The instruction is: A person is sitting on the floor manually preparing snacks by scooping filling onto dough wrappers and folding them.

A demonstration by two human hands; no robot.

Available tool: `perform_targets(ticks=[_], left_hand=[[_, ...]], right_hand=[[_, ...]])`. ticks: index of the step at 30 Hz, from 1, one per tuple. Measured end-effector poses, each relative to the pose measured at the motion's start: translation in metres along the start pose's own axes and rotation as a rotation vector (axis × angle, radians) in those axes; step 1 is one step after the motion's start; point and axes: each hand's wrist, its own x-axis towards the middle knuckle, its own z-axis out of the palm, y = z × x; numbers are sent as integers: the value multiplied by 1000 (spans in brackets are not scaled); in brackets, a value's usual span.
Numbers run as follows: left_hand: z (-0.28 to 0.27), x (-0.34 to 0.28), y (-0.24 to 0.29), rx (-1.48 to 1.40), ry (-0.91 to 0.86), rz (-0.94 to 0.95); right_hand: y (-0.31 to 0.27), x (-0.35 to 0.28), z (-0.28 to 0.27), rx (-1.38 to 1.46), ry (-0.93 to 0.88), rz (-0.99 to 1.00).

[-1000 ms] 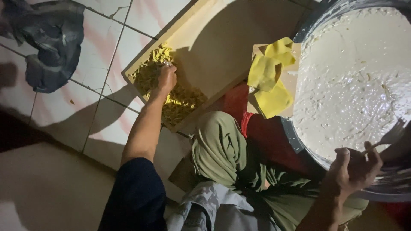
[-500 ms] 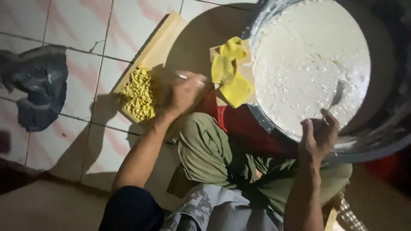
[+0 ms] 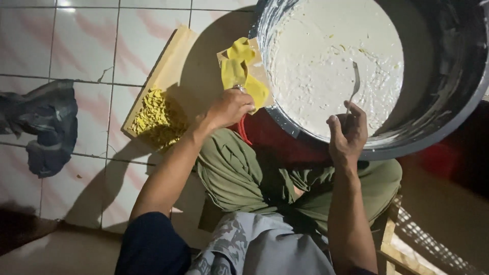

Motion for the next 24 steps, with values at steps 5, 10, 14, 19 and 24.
perform_targets(ticks=[5, 10, 14, 19, 24], left_hand=[[-23, 1, 16, -145, -29, -123], [-31, 3, 7, -288, -9, -174], [-32, 0, 5, -293, 3, -245], [-34, 12, 9, -849, 336, -401], [-60, 13, 34, -1661, 716, -556]], right_hand=[[4, -2, -1, 17, -24, 0], [-5, -1, 0, -12, -33, 23], [3, -2, 1, 17, -54, 38], [-14, 3, 3, 0, -55, 44], [-8, 4, 4, 32, -78, 46]])
